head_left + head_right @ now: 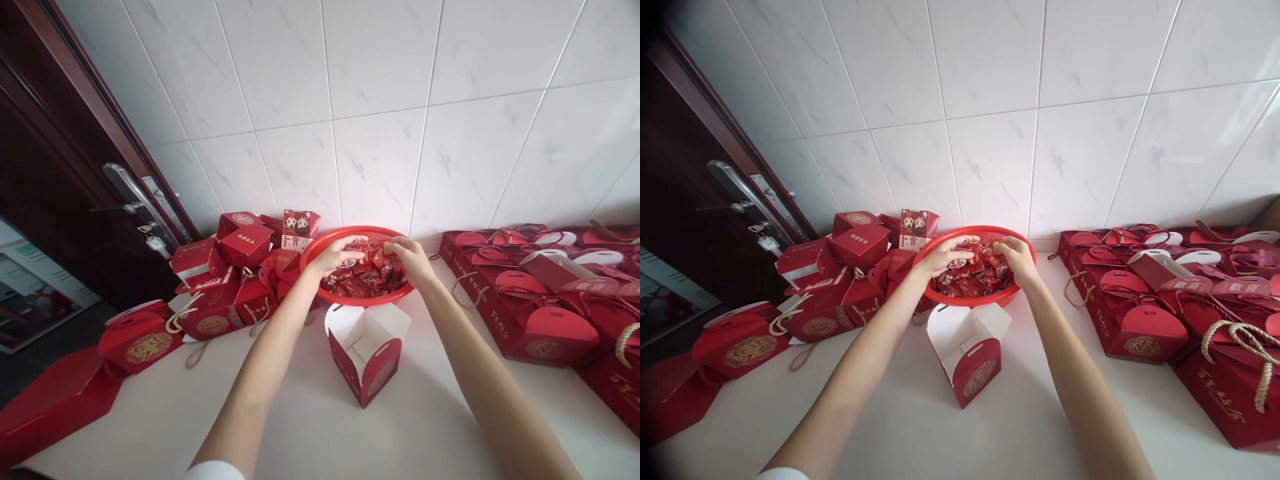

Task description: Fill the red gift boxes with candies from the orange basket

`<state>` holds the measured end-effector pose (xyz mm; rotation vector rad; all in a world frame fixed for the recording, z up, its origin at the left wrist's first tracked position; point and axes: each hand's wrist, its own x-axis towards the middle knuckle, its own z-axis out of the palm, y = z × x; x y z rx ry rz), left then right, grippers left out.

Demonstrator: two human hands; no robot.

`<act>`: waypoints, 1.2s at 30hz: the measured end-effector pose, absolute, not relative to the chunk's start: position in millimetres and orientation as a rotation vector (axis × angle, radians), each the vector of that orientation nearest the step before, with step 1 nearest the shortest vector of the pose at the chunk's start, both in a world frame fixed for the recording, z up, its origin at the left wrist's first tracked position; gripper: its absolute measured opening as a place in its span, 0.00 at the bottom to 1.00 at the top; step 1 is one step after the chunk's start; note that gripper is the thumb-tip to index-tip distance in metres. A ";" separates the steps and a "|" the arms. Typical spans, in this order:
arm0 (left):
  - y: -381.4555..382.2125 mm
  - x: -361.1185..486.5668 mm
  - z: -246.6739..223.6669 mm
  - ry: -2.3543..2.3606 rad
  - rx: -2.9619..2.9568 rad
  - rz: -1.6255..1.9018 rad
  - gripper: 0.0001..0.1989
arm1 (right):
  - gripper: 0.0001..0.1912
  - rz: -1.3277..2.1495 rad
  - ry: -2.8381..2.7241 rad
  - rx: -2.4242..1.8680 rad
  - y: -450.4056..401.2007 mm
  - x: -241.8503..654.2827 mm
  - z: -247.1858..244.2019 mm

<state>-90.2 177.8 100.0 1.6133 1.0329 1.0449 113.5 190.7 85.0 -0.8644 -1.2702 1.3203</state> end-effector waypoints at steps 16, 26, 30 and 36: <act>180.1 -88.8 98.6 1.015 1.548 1.045 0.30 | 0.10 1.350 -1.308 -0.860 191.7 113.8 81.8; 178.5 -88.0 100.1 0.969 1.499 1.073 0.23 | 0.12 1.398 -1.388 -0.847 189.8 115.1 83.6; 182.4 -88.8 95.9 1.021 1.528 1.099 0.22 | 0.12 1.403 -1.387 -0.859 189.0 115.0 84.3; 188.2 -89.1 91.3 1.062 1.559 1.228 0.19 | 0.10 1.438 -1.389 -0.868 187.9 115.5 86.1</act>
